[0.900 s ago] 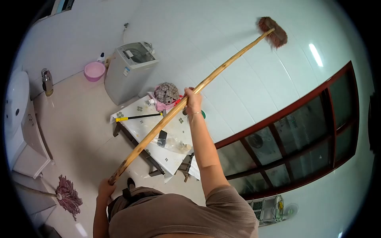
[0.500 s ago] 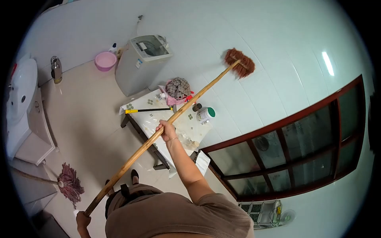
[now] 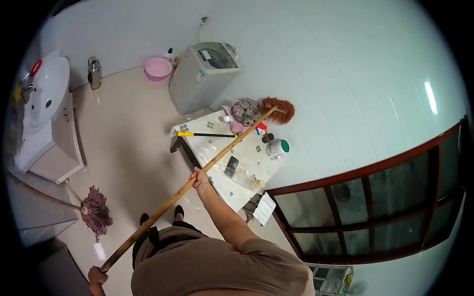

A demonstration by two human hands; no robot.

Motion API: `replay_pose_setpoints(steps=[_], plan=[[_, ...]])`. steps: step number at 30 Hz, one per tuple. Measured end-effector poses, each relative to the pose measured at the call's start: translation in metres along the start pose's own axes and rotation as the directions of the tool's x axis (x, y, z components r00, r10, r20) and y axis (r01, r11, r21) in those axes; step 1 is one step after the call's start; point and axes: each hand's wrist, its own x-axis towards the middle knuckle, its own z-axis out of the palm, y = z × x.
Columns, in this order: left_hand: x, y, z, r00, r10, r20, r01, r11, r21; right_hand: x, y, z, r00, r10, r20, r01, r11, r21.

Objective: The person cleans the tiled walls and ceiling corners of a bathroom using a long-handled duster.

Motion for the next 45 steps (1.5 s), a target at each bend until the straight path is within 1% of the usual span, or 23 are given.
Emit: replay_pose_setpoints(steps=[2, 4, 6, 10, 12, 14, 16, 18, 21, 24, 26, 27, 29, 31, 34, 35, 36, 37, 39, 40, 41, 43, 45], plan=[[-0.011, 0.001, 0.007, 0.999, -0.022, 0.034, 0.022, 1.000, 0.003, 0.007, 0.012, -0.005, 0.973, -0.042, -0.227, 0.025, 0.997, -0.078], [-0.008, 0.005, 0.024, 0.996, -0.022, 0.089, 0.018, 0.998, 0.053, 0.005, 0.013, -0.008, 0.974, -0.018, -0.228, 0.002, 0.998, -0.068], [-0.007, 0.005, 0.039, 0.993, -0.035, 0.116, 0.033, 0.999, 0.019, 0.001, 0.012, -0.009, 0.943, -0.048, -0.329, 0.019, 0.996, -0.092], [0.006, 0.000, 0.071, 0.997, 0.009, 0.078, -0.011, 1.000, 0.021, -0.009, 0.006, -0.002, 0.960, -0.091, -0.265, 0.065, 0.992, -0.106], [0.018, 0.006, 0.083, 0.993, 0.085, -0.077, -0.090, 0.994, -0.065, -0.010, -0.012, 0.008, 0.945, -0.154, -0.289, 0.120, 0.984, -0.132], [0.028, 0.024, 0.082, 0.986, 0.143, -0.082, -0.151, 0.983, -0.105, -0.018, -0.033, 0.024, 0.943, -0.203, -0.262, 0.181, 0.978, -0.104], [0.042, 0.043, 0.084, 0.976, 0.196, -0.090, -0.208, 0.968, -0.143, -0.026, -0.067, 0.037, 0.934, -0.246, -0.260, 0.210, 0.964, -0.161], [0.063, 0.071, 0.096, 0.946, 0.309, -0.093, -0.320, 0.937, -0.142, -0.024, -0.106, 0.046, 0.923, -0.291, -0.254, 0.267, 0.956, -0.123], [0.052, 0.141, 0.066, 0.916, 0.400, -0.002, -0.388, 0.887, -0.251, -0.055, -0.172, 0.068, 0.872, -0.472, -0.127, 0.441, 0.872, -0.212], [0.082, 0.204, 0.078, 0.814, 0.566, -0.128, -0.575, 0.759, -0.305, -0.090, -0.238, 0.097, 0.759, -0.640, 0.117, 0.649, 0.731, -0.209], [0.088, 0.249, 0.069, 0.773, 0.597, -0.215, -0.631, 0.681, -0.372, -0.114, -0.270, 0.121, 0.663, -0.727, 0.177, 0.745, 0.616, -0.258], [0.074, 0.278, 0.043, 0.749, 0.620, -0.234, -0.656, 0.645, -0.391, -0.132, -0.276, 0.133, 0.660, -0.731, 0.172, 0.746, 0.613, -0.259], [0.028, 0.320, -0.022, 0.718, 0.688, -0.104, -0.657, 0.623, -0.425, -0.162, -0.280, 0.159, 0.660, -0.702, 0.268, 0.751, 0.625, -0.213], [0.022, 0.360, -0.039, 0.670, 0.733, -0.116, -0.693, 0.563, -0.450, -0.170, -0.290, 0.174, 0.660, -0.695, 0.285, 0.750, 0.628, -0.207], [-0.022, 0.391, -0.068, 0.677, 0.726, -0.119, -0.667, 0.537, -0.516, -0.180, -0.317, 0.187, 0.634, -0.710, 0.306, 0.772, 0.605, -0.195], [-0.031, 0.393, -0.074, 0.669, 0.743, -0.024, -0.633, 0.552, -0.543, -0.180, -0.321, 0.190, 0.603, -0.737, 0.303, 0.796, 0.575, -0.186], [-0.036, 0.394, -0.077, 0.650, 0.756, 0.071, -0.599, 0.568, -0.564, -0.178, -0.323, 0.192, 0.607, -0.735, 0.303, 0.794, 0.580, -0.183], [-0.036, 0.391, -0.074, 0.652, 0.755, 0.071, -0.599, 0.570, -0.563, -0.176, -0.326, 0.192, 0.611, -0.731, 0.305, 0.792, 0.572, -0.215], [-0.025, 0.376, -0.059, 0.636, 0.768, -0.071, -0.619, 0.452, -0.643, -0.165, -0.322, 0.189, 0.639, -0.697, 0.324, 0.768, 0.602, -0.220], [-0.017, 0.366, -0.055, 0.645, 0.763, -0.034, -0.617, 0.494, -0.612, -0.156, -0.312, 0.185, 0.642, -0.693, 0.328, 0.765, 0.607, -0.216], [-0.006, 0.352, -0.052, 0.657, 0.754, 0.003, -0.613, 0.537, -0.580, -0.146, -0.297, 0.180, 0.693, -0.640, 0.333, 0.716, 0.667, -0.208], [0.023, 0.316, -0.027, 0.743, 0.669, -0.021, -0.584, 0.632, -0.510, -0.120, -0.261, 0.165, 0.744, -0.561, 0.361, 0.653, 0.726, -0.216], [0.065, 0.274, 0.013, 0.748, 0.662, -0.044, -0.568, 0.605, -0.558, -0.097, -0.216, 0.146, 0.784, -0.491, 0.380, 0.600, 0.758, -0.257]])
